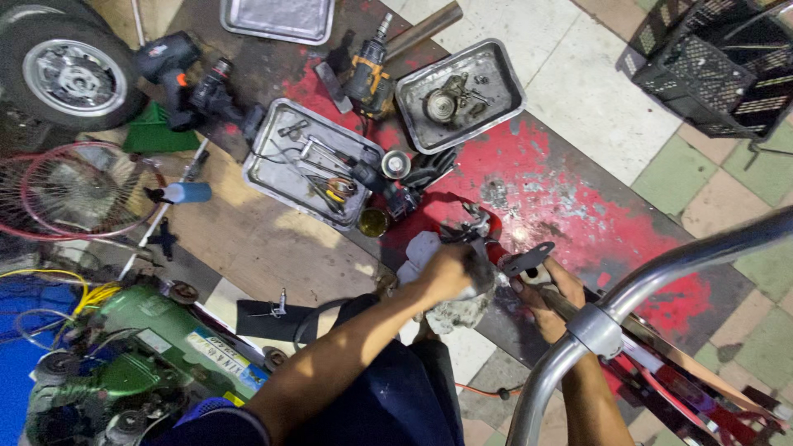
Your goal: The person assembles and repairs a red bicycle frame on a workbench, attaching the handlebars and seat, cleaning the frame with a cloth, and connecting electrical components.
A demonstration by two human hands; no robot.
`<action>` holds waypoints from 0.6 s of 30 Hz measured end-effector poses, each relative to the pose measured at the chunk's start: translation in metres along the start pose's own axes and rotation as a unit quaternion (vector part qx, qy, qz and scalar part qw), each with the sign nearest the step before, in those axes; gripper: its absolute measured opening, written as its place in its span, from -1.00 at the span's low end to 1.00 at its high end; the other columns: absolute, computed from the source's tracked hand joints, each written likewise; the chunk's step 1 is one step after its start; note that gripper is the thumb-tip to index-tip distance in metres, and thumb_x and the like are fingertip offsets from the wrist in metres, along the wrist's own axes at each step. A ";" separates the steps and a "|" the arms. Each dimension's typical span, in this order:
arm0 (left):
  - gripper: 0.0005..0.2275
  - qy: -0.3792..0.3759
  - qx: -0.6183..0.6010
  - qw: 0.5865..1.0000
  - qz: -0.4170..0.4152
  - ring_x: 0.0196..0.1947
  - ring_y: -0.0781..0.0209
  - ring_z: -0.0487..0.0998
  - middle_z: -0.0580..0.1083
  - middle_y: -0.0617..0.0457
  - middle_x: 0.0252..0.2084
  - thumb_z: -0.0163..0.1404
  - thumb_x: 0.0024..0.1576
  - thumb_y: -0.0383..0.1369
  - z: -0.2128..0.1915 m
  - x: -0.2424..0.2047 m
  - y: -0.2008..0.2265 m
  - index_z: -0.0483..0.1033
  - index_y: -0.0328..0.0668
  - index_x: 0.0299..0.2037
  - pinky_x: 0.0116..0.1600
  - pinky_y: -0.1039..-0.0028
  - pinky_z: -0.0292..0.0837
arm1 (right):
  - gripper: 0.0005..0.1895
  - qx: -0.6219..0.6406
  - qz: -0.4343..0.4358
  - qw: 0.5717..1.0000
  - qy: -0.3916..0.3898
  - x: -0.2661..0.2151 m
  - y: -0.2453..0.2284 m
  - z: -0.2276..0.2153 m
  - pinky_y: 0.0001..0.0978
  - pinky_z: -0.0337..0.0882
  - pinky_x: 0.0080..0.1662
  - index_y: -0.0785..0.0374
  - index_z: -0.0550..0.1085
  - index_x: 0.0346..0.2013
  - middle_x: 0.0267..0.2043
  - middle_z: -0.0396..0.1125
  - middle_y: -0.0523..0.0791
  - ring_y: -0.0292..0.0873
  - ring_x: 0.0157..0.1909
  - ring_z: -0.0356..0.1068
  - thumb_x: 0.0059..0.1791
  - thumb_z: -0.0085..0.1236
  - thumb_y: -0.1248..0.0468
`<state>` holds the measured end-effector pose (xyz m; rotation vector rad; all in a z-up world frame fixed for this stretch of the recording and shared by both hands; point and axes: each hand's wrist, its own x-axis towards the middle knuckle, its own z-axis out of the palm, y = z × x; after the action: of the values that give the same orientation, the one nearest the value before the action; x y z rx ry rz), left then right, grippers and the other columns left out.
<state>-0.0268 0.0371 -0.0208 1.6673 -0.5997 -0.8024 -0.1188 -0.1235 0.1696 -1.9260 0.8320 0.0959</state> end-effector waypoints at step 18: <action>-0.67 -0.420 0.251 0.870 -0.064 -0.37 0.15 0.64 0.64 -0.04 -0.34 0.36 -0.11 -0.15 0.046 0.169 -0.025 0.70 -0.27 -0.31 -0.22 0.33 0.53 | -0.61 -0.043 -0.116 0.990 0.061 -0.003 0.018 0.003 -0.38 0.34 -0.35 0.29 0.47 -0.11 -0.45 0.39 -0.12 -0.25 -0.50 0.35 -0.18 0.32 0.25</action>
<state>0.0449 -0.1114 -0.0844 1.7784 -1.4059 -1.5972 -0.1310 -0.1239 0.1555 -2.1125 0.6863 -0.1311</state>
